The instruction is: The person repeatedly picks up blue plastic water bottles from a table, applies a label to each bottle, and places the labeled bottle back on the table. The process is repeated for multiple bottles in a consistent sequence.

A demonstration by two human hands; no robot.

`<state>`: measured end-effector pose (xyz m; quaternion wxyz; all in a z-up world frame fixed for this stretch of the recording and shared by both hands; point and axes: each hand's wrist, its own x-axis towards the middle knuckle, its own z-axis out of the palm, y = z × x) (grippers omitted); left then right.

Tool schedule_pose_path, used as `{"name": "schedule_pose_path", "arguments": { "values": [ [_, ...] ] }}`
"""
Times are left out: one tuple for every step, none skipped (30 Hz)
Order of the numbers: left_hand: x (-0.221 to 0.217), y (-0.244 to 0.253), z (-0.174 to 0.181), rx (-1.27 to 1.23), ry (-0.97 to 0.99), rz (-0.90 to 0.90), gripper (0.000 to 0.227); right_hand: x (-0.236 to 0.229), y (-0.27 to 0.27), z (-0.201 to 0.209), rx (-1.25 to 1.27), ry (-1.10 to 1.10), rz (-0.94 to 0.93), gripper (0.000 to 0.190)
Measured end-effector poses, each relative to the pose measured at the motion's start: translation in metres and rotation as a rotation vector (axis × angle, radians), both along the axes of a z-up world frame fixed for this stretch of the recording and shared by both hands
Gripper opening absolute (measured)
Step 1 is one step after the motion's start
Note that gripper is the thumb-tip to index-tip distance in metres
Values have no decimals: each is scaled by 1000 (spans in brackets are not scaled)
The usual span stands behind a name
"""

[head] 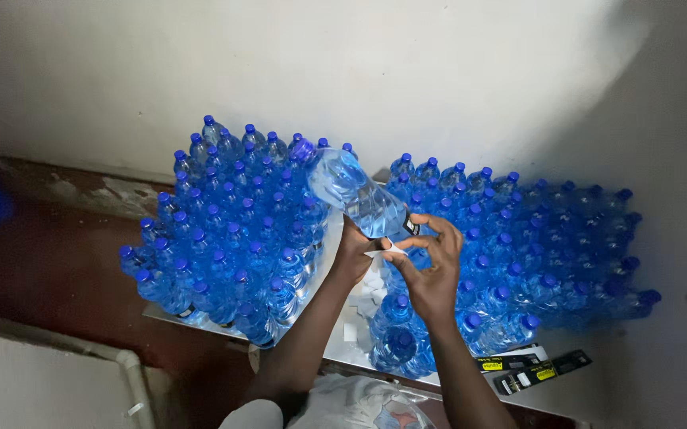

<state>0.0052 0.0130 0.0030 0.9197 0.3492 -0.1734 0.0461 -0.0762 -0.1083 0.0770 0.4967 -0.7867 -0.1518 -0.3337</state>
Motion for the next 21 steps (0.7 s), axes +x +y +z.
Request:
{"name": "schedule_pose_path", "arguments": {
  "values": [
    [1,1,0,-1,-8,4,92,2,-1,-2,24,11,14,22],
    [3,2,-3,-3,-7,8,92,2,-1,-2,22,12,17,22],
    [5,3,-6,-1,-4,7,88,3,-2,-2,68,11,46,19],
    [8,5,-8,3,-2,5,85,4,-2,-2,114,8,72,17],
    [13,7,-15,3,-2,7,85,3,0,0,114,8,73,17],
    [17,8,-22,-4,13,15,84,2,2,2,119,25,78,15],
    [22,10,-29,-10,29,24,83,2,4,4,125,42,82,14],
    [23,10,-32,-8,28,22,83,5,4,2,127,41,81,14],
    [24,10,-34,-13,17,32,82,8,5,0,73,50,59,23],
    [23,10,-38,-19,9,44,80,10,5,-2,18,61,38,35],
    [23,10,-38,-18,10,43,80,15,7,-3,19,62,38,35],
    [21,11,-40,-20,13,39,81,18,10,-5,2,58,25,31],
    [19,12,-41,-23,16,35,82,22,13,-7,-14,53,12,28],
    [21,13,-40,-24,15,38,82,23,14,-8,-16,52,15,28],
    [21,14,-38,-28,11,33,83,24,15,-8,7,40,12,25],
    [23,15,-36,-32,6,27,85,26,16,-9,30,26,8,23],
    [25,16,-34,-32,3,28,85,26,17,-8,29,24,10,23],
    [27,17,-31,-35,-2,20,86,26,17,-8,46,32,12,22],
    [29,17,-29,-37,-7,12,87,26,17,-7,63,41,15,21],
    [30,18,-28,-37,-6,11,87,26,17,-6,63,41,14,21],
    [31,19,-26,-39,-8,2,89,26,16,-5,84,62,27,22]
  ]
}}
